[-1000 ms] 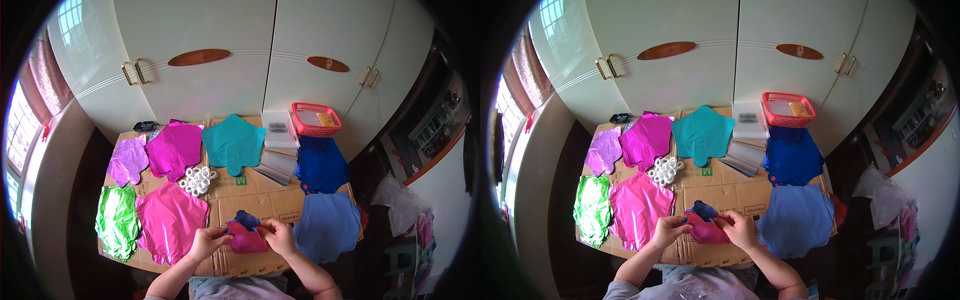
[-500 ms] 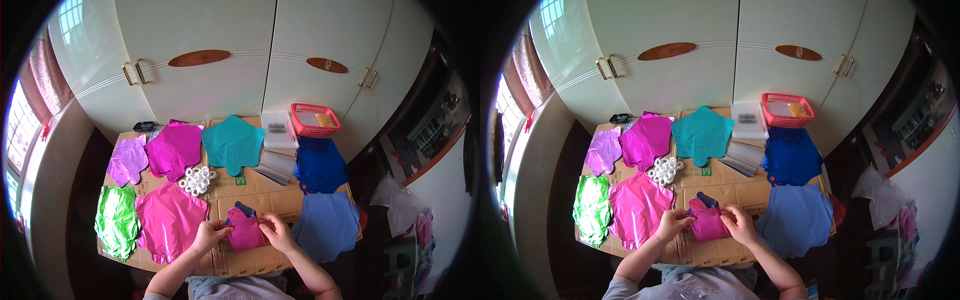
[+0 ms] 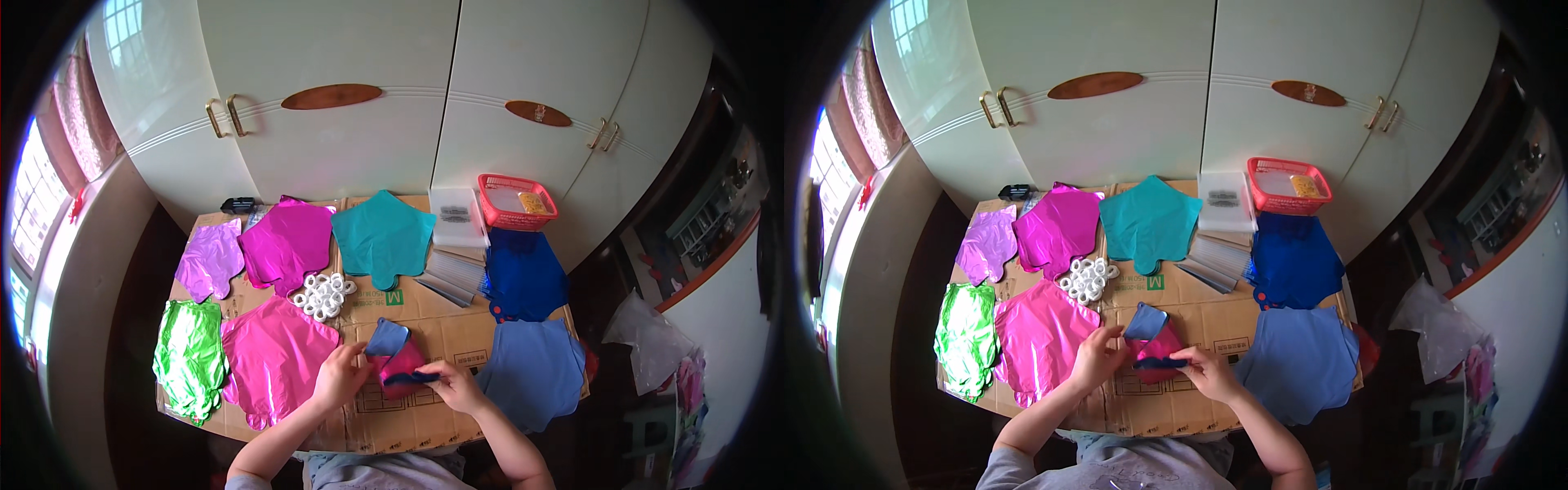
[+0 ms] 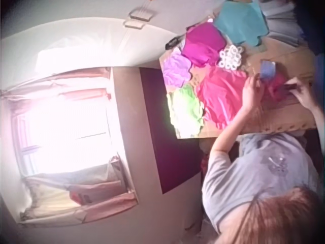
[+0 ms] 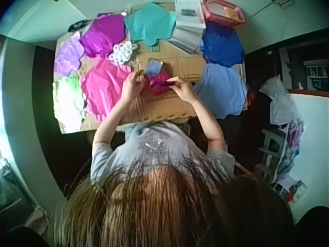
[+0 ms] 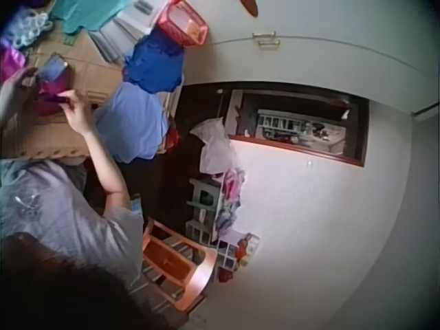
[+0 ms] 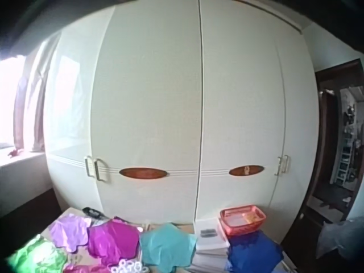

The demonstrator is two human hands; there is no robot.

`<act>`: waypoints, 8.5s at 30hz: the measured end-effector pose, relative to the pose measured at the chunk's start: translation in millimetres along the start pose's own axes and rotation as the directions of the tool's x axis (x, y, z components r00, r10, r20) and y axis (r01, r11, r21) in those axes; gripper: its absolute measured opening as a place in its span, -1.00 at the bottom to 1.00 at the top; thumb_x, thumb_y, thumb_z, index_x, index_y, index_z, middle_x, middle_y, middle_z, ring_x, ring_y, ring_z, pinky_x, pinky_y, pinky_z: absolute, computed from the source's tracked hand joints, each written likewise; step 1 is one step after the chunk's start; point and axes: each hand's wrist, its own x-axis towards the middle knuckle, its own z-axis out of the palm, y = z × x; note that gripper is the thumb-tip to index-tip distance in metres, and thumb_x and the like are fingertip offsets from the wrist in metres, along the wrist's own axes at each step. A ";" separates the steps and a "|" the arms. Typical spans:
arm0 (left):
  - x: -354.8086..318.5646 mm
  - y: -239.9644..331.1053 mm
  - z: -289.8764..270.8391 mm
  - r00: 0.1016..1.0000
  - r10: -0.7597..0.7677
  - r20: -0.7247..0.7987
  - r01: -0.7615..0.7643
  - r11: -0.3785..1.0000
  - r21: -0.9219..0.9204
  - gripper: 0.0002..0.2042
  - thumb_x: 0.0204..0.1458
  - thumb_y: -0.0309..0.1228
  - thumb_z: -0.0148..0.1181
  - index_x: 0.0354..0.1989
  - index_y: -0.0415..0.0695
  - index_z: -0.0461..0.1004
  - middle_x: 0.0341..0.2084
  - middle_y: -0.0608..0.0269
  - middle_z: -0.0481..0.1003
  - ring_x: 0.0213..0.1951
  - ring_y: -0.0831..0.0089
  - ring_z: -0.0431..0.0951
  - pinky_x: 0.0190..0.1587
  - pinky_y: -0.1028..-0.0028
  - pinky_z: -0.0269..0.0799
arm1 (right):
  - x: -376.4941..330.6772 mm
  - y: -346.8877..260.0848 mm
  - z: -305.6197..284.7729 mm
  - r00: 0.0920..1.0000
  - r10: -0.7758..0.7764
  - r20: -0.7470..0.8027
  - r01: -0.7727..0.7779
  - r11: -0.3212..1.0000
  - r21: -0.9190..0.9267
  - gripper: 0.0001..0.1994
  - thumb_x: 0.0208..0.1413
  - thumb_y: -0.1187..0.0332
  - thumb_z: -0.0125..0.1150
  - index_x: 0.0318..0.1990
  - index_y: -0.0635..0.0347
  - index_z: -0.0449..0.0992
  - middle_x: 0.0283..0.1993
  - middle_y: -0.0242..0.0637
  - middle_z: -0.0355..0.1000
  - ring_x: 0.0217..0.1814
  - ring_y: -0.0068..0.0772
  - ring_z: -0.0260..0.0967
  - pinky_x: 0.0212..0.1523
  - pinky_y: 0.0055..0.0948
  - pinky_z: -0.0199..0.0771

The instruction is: Folding star-shaped foil decorations and placing them into individual plastic bags with paper header cards.

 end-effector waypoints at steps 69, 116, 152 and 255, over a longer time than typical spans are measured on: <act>49.7 0.0 44.1 0.907 0.383 0.178 -0.413 0.715 0.565 -0.53 0.10 -0.07 0.02 0.06 -0.15 0.41 0.12 0.12 0.35 0.29 0.10 0.13 0.27 -0.06 -0.06 | -2.9 -0.8 41.3 0.939 -0.255 0.229 0.341 0.640 -0.688 -0.63 0.07 0.27 0.07 -0.02 0.32 0.40 0.11 0.10 0.27 0.22 0.08 0.21 0.30 -0.09 0.15; 85.6 -14.5 17.6 0.905 -0.233 0.355 0.140 0.953 0.269 -0.70 -0.26 -0.22 0.34 -0.52 -0.24 0.54 -0.66 0.12 0.52 -0.57 0.29 0.56 -0.46 0.38 0.46 | 53.2 9.0 56.9 0.956 -0.285 -0.075 0.114 0.594 -0.797 -0.62 0.03 0.30 0.09 -0.01 0.31 0.41 0.00 -0.01 0.28 0.11 -0.01 0.21 0.18 -0.11 0.24; 95.8 -15.6 18.6 0.997 0.026 0.070 -0.048 0.936 0.349 -0.76 -0.13 -0.40 0.28 -0.29 -0.25 0.51 -0.45 0.09 0.56 -0.43 0.24 0.59 -0.38 0.38 0.48 | 55.3 9.3 54.6 0.948 -0.316 -0.030 0.182 0.619 -0.764 -0.61 0.04 0.35 0.07 0.06 0.20 0.40 0.13 -0.08 0.31 0.24 -0.07 0.19 0.28 -0.12 0.16; 27.2 -23.0 3.9 0.551 0.626 0.552 -0.834 0.425 0.351 -0.59 0.03 -0.35 -0.02 0.10 -0.06 0.40 0.11 0.29 0.41 0.20 0.43 0.35 0.15 0.30 0.24 | -2.6 4.8 -10.5 0.983 -0.168 -0.071 0.098 0.816 -0.569 -0.63 -0.05 0.51 0.16 -0.01 0.24 0.49 0.08 -0.13 0.41 0.17 -0.14 0.35 0.17 -0.30 0.36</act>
